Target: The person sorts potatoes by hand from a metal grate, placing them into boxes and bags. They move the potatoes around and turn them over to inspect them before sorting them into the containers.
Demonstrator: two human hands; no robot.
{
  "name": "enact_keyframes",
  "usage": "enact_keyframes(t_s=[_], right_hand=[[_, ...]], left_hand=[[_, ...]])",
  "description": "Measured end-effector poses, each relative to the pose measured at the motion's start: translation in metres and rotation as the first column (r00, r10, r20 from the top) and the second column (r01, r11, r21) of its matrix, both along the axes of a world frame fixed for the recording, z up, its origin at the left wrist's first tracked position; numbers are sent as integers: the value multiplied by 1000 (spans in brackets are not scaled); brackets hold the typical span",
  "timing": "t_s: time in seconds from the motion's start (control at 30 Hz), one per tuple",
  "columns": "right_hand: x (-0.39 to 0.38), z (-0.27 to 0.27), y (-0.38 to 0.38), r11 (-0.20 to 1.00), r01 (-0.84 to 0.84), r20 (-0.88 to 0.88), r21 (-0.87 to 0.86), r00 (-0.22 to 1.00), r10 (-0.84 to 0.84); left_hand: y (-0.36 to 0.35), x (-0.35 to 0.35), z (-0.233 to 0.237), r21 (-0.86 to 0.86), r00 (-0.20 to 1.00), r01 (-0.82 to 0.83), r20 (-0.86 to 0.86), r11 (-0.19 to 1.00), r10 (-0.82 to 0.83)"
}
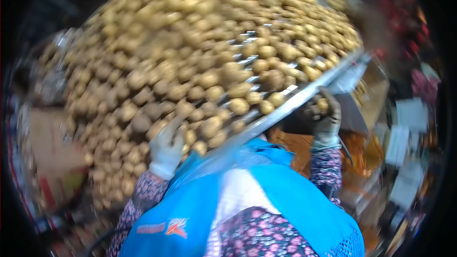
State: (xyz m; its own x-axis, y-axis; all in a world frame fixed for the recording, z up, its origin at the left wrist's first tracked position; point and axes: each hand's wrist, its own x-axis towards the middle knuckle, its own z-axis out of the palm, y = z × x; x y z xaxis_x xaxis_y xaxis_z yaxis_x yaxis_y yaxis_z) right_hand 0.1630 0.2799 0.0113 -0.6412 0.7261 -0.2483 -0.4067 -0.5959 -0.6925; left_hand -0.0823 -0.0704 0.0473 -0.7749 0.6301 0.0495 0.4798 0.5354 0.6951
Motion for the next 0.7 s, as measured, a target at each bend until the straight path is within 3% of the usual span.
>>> enact_keyframes(t_s=[0.03, 0.17, 0.23, 0.27, 0.3, 0.37, 0.4, 0.5, 0.53, 0.57, 0.63, 0.7], right_hand=[[14, 2, -11, 999, 46, 93, -1, 995, -45], [57, -2, -66, 951, 304, 186, -53, 939, -290], [83, -13, -87, 957, 272, 155, -95, 954, -256], [95, -23, -101, 943, 292, 155, -162, 951, -268], [106, -35, -116, 926, 299, 148, -228, 951, -271], [119, -51, -151, 861, 393, 172, -322, 919, -355], [124, -56, -168, 788, 482, 238, -385, 876, -420], [140, -78, -200, 622, 606, 320, -497, 794, -517], [146, -83, -203, 560, 662, 339, -498, 743, -577], [152, -87, -207, 497, 713, 359, -495, 688, -630], [160, -88, -214, 463, 753, 291, -467, 625, -724], [168, -71, -219, 386, 785, 173, -485, 518, -838]], left_hand=[[11, 1, -5, 25, 992, 84, -101, 996, -81], [21, 5, -18, 28, 975, 210, 71, 977, -211], [31, 12, -17, 83, 922, 387, -13, 918, -387], [37, 13, -14, 31, 869, 490, -88, 871, -486], [38, 15, -16, -9, 847, 530, -40, 848, -530], [51, 24, -16, 5, 739, 670, -104, 742, -666], [54, 25, -18, -17, 699, 715, -18, 699, -715], [75, 39, -17, -68, 582, 807, -75, 586, -810], [82, 40, -19, -179, 482, 840, -187, 512, -856], [86, 45, -20, -199, 458, 850, -177, 488, -871], [104, 72, -9, -523, 340, 730, -280, 440, -898], [109, 73, -24, -526, 315, 725, -319, 444, -894]])
